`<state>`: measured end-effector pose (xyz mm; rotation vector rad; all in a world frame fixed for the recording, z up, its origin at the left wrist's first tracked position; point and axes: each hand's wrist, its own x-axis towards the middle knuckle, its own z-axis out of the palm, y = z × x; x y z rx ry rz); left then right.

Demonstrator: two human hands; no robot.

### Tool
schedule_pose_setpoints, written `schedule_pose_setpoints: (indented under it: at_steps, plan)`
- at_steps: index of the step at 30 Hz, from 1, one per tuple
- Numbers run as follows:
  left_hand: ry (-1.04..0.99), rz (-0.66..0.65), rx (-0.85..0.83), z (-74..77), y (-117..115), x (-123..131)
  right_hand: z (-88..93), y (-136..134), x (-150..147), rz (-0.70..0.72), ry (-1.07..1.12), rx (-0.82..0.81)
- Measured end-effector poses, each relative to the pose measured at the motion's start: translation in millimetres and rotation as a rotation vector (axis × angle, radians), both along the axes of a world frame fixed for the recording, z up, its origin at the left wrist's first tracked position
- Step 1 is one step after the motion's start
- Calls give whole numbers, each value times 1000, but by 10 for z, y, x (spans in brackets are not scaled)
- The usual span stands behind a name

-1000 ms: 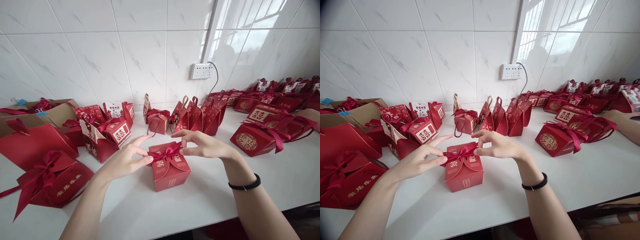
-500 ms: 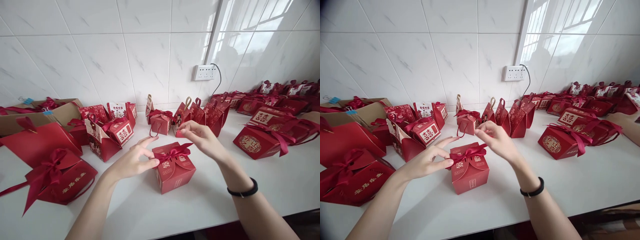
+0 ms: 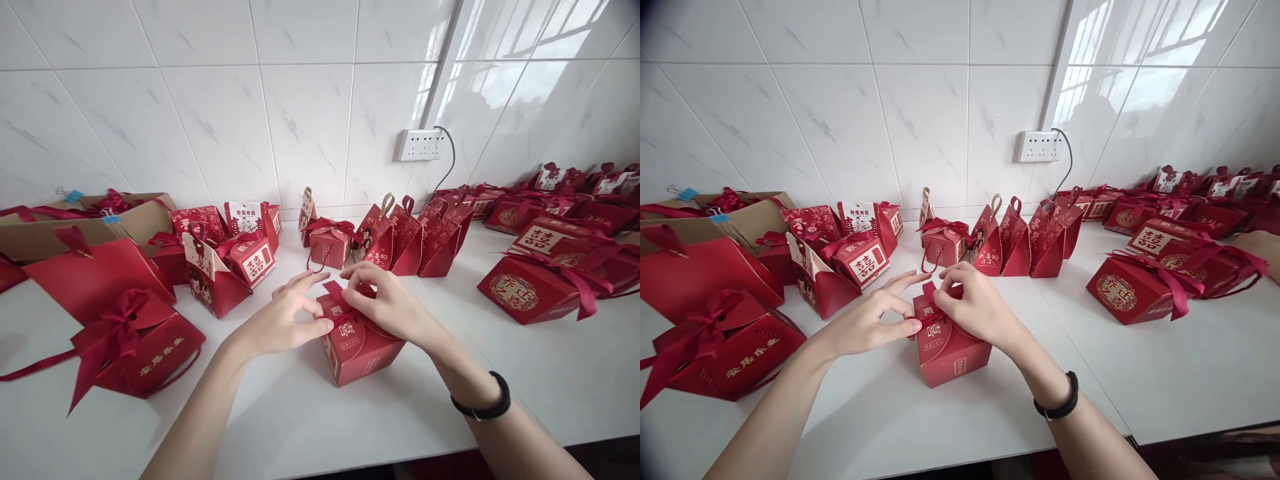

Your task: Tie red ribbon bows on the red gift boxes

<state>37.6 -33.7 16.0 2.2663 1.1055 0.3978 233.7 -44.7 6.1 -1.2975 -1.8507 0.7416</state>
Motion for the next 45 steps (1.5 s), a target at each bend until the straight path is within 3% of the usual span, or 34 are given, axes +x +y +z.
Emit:
schedule_pose_setpoints:
  at_steps: [7,11,13,15,18,20,26,31,34,39,45]
  plan:
    - [-5,12,-11,-1,-7,-12,-22,63,98,-27,-17,-52]
    - [-1,52,-40,-11,-20,-5,35,113,309,-83,-7,-22]
    - [14,78,-63,-11,-24,-6,74,131,447,-111,-50,-81]
    - [30,101,-85,-1,-28,-7,104,139,571,-27,-104,-192]
    - [34,106,-104,29,-31,0,124,135,672,250,-197,-366]
    - [31,95,-114,50,-31,9,119,132,682,357,-256,-430]
    - [19,65,-108,47,-9,13,58,164,676,345,-274,-406]
    - [-46,38,-131,-1,9,-10,58,162,674,369,-105,-368]
    - [-89,26,-155,-11,8,-8,50,172,613,311,-17,-339]
    - [-150,-15,-187,-4,1,21,-33,224,419,99,85,-236]
    - [-181,-23,-204,-45,9,46,-109,249,205,-27,302,-138]
